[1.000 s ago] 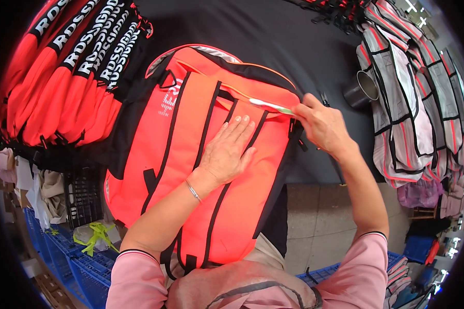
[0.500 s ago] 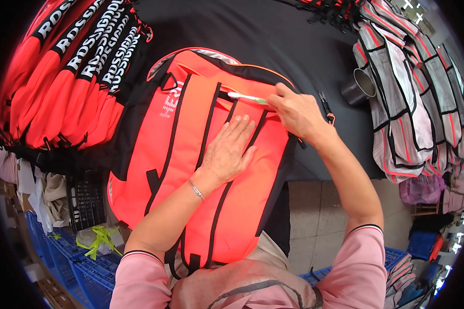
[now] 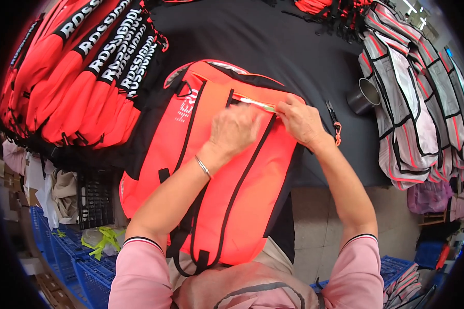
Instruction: Checking and finishing backpack components including straps and zippers at a manufacturing facility.
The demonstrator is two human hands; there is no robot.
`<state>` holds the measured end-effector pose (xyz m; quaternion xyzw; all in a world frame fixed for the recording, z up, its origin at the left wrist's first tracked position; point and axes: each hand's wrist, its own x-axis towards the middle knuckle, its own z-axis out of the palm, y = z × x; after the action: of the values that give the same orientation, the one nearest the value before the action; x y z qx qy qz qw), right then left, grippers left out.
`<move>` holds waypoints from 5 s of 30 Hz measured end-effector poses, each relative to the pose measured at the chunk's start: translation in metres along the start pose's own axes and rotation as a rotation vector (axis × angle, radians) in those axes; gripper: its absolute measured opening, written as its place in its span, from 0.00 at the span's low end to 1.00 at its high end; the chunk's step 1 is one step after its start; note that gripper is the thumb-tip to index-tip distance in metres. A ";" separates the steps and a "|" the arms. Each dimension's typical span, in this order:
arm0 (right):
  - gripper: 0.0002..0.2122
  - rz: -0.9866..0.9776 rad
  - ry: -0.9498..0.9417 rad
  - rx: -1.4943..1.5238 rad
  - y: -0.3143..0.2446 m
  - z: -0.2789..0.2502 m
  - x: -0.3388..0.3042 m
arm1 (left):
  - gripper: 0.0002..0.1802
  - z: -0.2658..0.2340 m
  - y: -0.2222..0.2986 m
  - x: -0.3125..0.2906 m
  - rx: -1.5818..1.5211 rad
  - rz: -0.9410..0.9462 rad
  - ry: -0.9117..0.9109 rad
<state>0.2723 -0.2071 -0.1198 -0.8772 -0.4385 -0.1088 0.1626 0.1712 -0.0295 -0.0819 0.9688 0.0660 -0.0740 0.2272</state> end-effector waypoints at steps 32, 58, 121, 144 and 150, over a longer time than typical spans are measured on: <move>0.07 -0.200 -0.170 0.285 -0.028 0.063 0.123 | 0.35 0.034 -0.130 -0.019 0.023 0.187 0.383; 0.05 -0.188 -0.248 0.206 -0.019 0.023 0.098 | 0.33 0.032 -0.128 -0.020 -0.075 0.178 0.424; 0.16 0.737 0.272 -0.279 0.075 -0.050 -0.168 | 0.11 -0.011 -0.118 0.024 -0.117 0.104 0.759; 0.12 0.631 0.361 0.163 0.019 -0.050 -0.167 | 0.09 -0.022 -0.128 -0.005 -0.149 0.264 0.379; 0.09 0.590 0.353 0.249 -0.002 -0.054 -0.178 | 0.08 -0.012 -0.139 -0.153 -0.499 -0.053 0.148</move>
<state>0.1632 -0.3570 -0.1290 -0.9072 -0.1415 -0.1525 0.3656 -0.0002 0.0851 -0.1050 0.8834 0.1241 0.0096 0.4517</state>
